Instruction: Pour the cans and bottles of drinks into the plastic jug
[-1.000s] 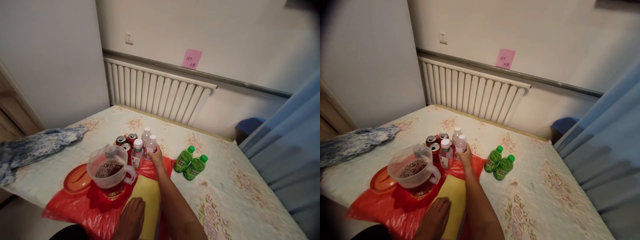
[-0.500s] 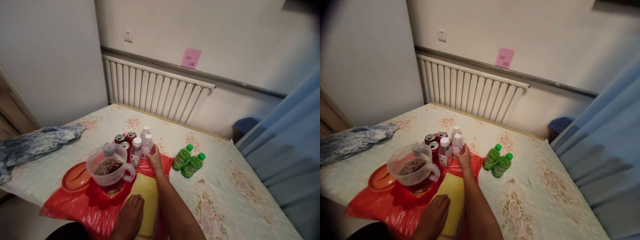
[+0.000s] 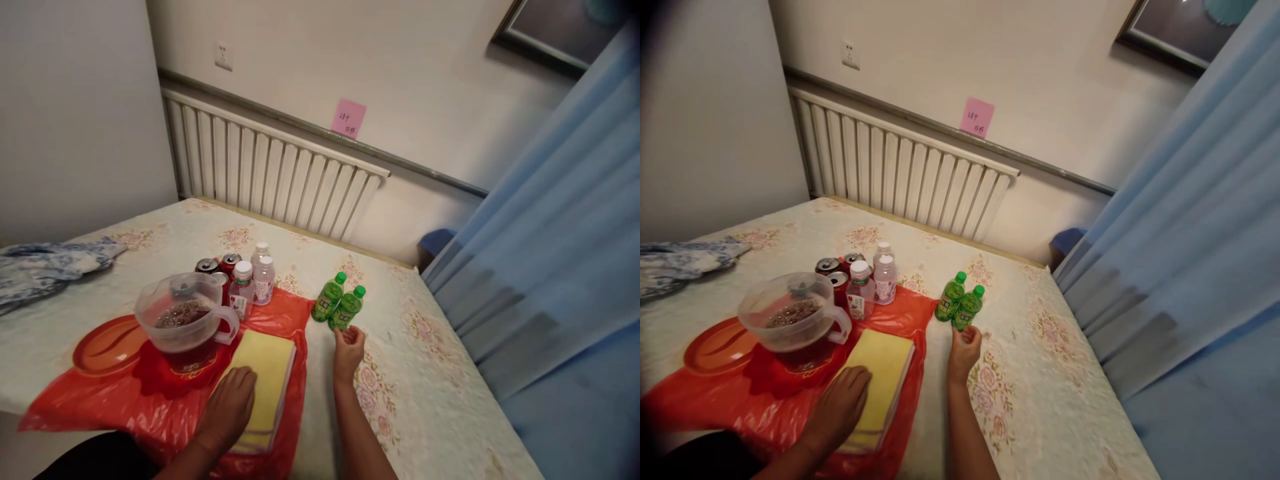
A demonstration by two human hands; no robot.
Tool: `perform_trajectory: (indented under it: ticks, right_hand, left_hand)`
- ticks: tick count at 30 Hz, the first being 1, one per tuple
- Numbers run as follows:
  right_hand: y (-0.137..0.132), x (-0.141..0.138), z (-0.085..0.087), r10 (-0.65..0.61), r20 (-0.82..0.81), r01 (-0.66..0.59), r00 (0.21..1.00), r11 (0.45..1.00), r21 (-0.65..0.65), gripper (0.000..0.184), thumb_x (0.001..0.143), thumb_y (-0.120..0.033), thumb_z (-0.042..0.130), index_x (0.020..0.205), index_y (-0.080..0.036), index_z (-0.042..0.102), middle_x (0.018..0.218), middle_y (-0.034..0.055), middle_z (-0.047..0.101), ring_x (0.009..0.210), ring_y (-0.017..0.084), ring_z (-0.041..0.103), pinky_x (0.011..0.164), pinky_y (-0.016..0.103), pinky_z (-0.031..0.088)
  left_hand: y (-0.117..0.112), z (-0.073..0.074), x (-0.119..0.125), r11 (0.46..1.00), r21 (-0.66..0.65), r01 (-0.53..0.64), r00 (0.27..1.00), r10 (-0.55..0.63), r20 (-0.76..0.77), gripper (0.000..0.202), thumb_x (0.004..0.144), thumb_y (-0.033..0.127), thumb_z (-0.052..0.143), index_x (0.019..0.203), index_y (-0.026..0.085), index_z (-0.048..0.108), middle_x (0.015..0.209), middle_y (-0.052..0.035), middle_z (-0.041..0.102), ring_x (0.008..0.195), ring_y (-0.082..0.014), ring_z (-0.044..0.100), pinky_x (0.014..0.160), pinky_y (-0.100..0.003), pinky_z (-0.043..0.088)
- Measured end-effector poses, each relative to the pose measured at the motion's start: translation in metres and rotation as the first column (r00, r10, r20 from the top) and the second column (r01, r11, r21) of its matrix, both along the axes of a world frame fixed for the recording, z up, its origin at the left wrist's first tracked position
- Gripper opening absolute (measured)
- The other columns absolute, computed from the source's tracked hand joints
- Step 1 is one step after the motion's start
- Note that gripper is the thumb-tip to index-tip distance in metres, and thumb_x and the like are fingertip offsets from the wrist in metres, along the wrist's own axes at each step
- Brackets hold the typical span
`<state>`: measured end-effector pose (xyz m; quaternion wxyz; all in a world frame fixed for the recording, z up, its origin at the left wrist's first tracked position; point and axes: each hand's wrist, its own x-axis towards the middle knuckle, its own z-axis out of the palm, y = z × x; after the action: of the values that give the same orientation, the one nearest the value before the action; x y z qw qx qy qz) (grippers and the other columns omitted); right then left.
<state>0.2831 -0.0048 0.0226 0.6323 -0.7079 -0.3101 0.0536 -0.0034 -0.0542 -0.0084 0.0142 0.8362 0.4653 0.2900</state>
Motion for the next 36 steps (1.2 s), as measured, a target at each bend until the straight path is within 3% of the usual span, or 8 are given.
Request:
perform_trajectory:
  ticks: [5,13,18,24,27,30,33,36]
  right_hand:
    - [0.025,0.037,0.016,-0.036,0.065,0.040,0.997,0.998,-0.055,0.073,0.060,-0.043,0.075,0.123,-0.015,0.052,0.125,0.0181,0.060,0.110,0.029,0.060,0.089,0.039,0.050]
    - [0.052,0.028,0.027,-0.029,0.063,0.040,0.998,0.983,-0.178,0.054,0.055,-0.041,0.074,0.100,-0.015,0.062,0.104,0.0159,0.071,0.098,0.032,0.065,0.085,0.037,0.049]
    - [0.013,0.004,0.034,0.044,0.089,-0.028,0.995,0.984,-0.176,0.050,0.056,-0.041,0.073,0.098,-0.015,0.065,0.097,0.0130,0.074,0.091,0.028,0.067,0.080,0.034,0.051]
    - [-0.073,-0.031,0.047,0.243,0.094,-0.220,0.965,0.954,-0.201,0.045,0.061,-0.036,0.071,0.101,-0.016,0.067,0.093,0.0077,0.074,0.081,0.024,0.067,0.075,0.032,0.052]
    - [-0.111,-0.047,0.055,0.374,0.073,-0.353,0.925,0.914,-0.201,0.046,0.063,-0.029,0.071,0.107,-0.016,0.066,0.094,0.0057,0.073,0.082,0.023,0.067,0.076,0.031,0.053]
    - [-0.136,-0.060,0.061,0.481,0.063,-0.464,0.875,0.867,-0.181,0.052,0.061,-0.024,0.072,0.113,-0.018,0.066,0.101,0.0048,0.073,0.089,0.023,0.066,0.082,0.032,0.053]
    - [-0.152,-0.070,0.067,0.580,0.041,-0.566,0.814,0.806,-0.172,0.057,0.062,-0.019,0.070,0.118,-0.020,0.064,0.107,0.0034,0.072,0.094,0.023,0.066,0.087,0.032,0.052]
    - [-0.161,-0.075,0.073,0.669,0.015,-0.655,0.743,0.732,-0.187,0.061,0.062,-0.016,0.070,0.123,-0.020,0.062,0.108,0.0025,0.072,0.095,0.023,0.065,0.088,0.032,0.052]
  left_hand:
    - [0.001,0.002,0.000,1.000,0.002,0.004,0.999,-0.004,-0.033,0.020,0.091,0.012,0.044,0.093,0.020,0.062,0.099,-0.0088,0.065,0.097,-0.0253,0.058,0.087,-0.040,0.048]
    - [0.001,0.004,0.002,0.998,-0.063,-0.019,0.997,0.014,-0.070,0.022,0.092,0.012,0.042,0.094,0.019,0.063,0.098,-0.0091,0.063,0.098,-0.0248,0.057,0.091,-0.040,0.046]
    - [0.002,0.004,0.002,0.994,-0.109,0.001,0.999,-0.006,-0.045,0.023,0.093,0.013,0.040,0.091,0.018,0.063,0.096,-0.0098,0.062,0.096,-0.0255,0.056,0.092,-0.041,0.045]
    - [0.004,0.020,0.005,0.964,-0.262,0.052,0.990,-0.016,0.139,0.023,0.090,0.017,0.040,0.088,0.017,0.063,0.096,-0.0125,0.063,0.096,-0.0283,0.055,0.093,-0.047,0.044]
    - [0.003,0.038,0.017,0.933,-0.350,0.083,0.961,0.019,0.277,0.022,0.090,0.022,0.042,0.097,0.015,0.062,0.099,-0.0132,0.064,0.099,-0.0274,0.059,0.095,-0.046,0.046]
    - [-0.006,0.070,0.035,0.922,-0.359,0.146,0.928,-0.002,0.373,0.039,0.092,0.029,0.043,0.128,0.015,0.050,0.114,-0.0114,0.064,0.101,-0.0211,0.062,0.091,-0.037,0.052]
    - [-0.023,0.113,0.047,0.884,-0.270,0.381,0.788,-0.157,0.595,0.057,0.091,0.031,0.049,0.144,0.015,0.037,0.135,-0.0153,0.056,0.120,-0.0225,0.057,0.099,-0.039,0.049]
    - [-0.037,0.151,0.049,0.835,-0.189,0.517,0.743,-0.328,0.583,0.049,0.087,0.027,0.052,0.135,0.019,0.051,0.139,-0.0131,0.055,0.130,-0.0246,0.050,0.108,-0.041,0.042]
